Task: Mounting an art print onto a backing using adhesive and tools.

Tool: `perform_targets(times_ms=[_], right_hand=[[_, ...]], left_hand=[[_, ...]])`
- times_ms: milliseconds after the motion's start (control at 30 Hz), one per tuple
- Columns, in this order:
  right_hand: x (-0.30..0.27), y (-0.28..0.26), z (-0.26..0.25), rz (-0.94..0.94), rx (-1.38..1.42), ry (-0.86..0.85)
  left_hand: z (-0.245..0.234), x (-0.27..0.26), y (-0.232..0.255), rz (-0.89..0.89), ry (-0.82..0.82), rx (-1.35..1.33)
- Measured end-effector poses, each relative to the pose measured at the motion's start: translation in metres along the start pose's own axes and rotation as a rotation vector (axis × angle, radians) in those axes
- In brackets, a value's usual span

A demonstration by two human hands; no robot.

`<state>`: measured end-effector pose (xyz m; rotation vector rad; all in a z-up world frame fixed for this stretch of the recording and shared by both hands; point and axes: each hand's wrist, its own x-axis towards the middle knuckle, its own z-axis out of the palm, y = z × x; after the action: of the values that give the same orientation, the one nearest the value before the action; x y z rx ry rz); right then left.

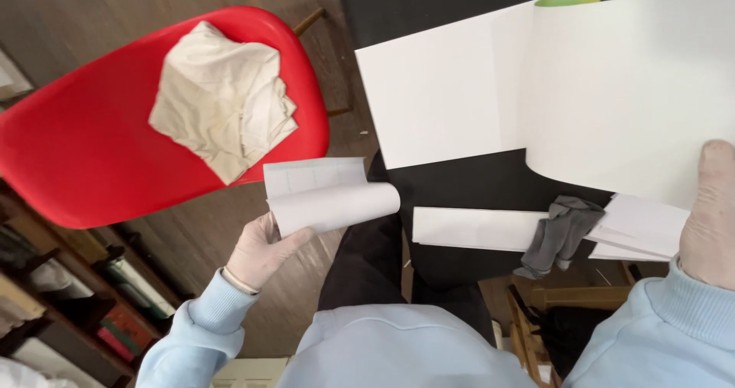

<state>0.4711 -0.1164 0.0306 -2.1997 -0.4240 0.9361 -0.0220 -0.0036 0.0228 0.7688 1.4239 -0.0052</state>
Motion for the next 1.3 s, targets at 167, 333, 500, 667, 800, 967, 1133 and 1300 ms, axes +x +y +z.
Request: perform_targets(times_ms=[167, 333, 500, 667, 800, 967, 1133, 1300], right_hand=[[-0.015, -0.011, -0.001, -0.227, -0.012, 0.056], [-0.02, 0.005, 0.0, -0.48, -0.2, 0.221], [-0.04, -0.023, 0.019, -0.58, 0.012, 0.211], [-0.033, -0.008, 0.029, -0.69, -0.063, 0.274], [-0.047, -0.027, 0.032, -0.603, -0.208, 0.376], [-0.063, -0.044, 0.052, -0.589, -0.311, 0.447], [-0.077, -0.035, 0.061, -0.597, -0.354, 0.435], [-0.078, -0.019, 0.078, -0.531, -0.275, 0.43]], left_hand=[[0.004, -0.064, 0.091, 0.033, 0.098, 0.206], [0.043, -0.126, 0.184, 0.209, 0.0, 0.291], [0.137, -0.159, 0.291, 0.127, -0.569, 0.19], [0.255, -0.101, 0.337, 0.086, -1.093, 0.233], [0.343, 0.03, 0.354, 0.331, -1.037, 0.578], [0.364, 0.194, 0.337, 0.136, -0.676, 1.058], [0.352, 0.195, 0.323, 0.063, -0.819, 0.836], [0.333, 0.117, 0.349, 0.664, -1.229, 0.746]])
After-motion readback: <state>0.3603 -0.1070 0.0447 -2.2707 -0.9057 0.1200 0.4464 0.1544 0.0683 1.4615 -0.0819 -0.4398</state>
